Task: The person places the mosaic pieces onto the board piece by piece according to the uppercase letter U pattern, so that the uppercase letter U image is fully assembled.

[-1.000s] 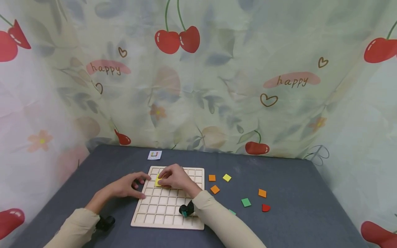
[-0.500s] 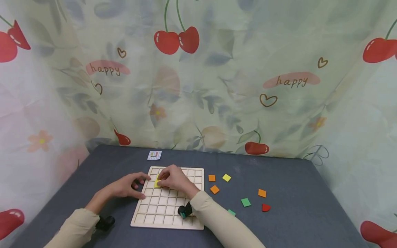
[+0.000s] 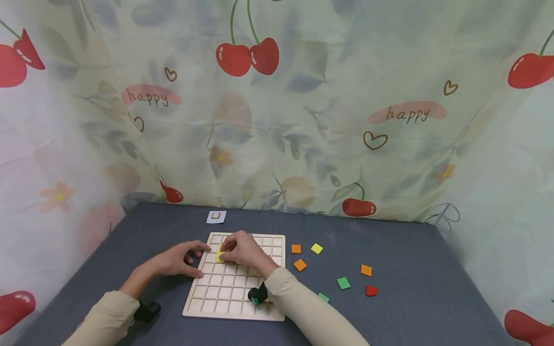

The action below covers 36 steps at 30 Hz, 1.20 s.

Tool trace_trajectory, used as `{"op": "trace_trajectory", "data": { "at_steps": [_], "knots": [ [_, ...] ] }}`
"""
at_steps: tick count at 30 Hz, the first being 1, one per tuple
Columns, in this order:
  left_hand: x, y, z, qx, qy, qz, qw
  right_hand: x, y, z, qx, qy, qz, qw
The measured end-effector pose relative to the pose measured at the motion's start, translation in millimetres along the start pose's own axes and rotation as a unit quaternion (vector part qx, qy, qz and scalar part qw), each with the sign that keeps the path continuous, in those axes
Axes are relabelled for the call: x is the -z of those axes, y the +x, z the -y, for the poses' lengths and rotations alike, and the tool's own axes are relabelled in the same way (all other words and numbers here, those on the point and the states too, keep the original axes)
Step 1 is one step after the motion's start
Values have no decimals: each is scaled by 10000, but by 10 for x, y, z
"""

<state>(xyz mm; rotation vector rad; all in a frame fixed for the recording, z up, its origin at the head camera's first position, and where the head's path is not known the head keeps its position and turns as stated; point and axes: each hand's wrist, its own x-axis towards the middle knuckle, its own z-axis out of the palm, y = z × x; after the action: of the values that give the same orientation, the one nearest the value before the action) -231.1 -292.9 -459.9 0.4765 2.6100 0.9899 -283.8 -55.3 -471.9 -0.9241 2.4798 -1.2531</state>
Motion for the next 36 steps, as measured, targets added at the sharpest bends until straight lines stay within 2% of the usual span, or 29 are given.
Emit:
{"op": "trace_trajectory", "data": {
  "at_steps": [10, 15, 24, 31, 36],
  "knots": [
    [3, -5, 0, 71, 34, -13, 10000, 7, 4, 9, -105, 83, 85, 9999],
    [-3, -8, -9, 8, -62, 19, 10000, 21, -8, 25, -181, 126, 75, 9997],
    [6, 1, 1, -131, -81, 53, 9999, 37, -5, 5, -235, 398, 90, 9989],
    [13, 4, 13, -101, -126, 51, 9999, 78, -34, 36, -297, 642, 184, 9973],
    [34, 39, 176, -544, -9, 108, 9985, 139, -65, 39, -323, 1017, 347, 9937]
  ]
}}
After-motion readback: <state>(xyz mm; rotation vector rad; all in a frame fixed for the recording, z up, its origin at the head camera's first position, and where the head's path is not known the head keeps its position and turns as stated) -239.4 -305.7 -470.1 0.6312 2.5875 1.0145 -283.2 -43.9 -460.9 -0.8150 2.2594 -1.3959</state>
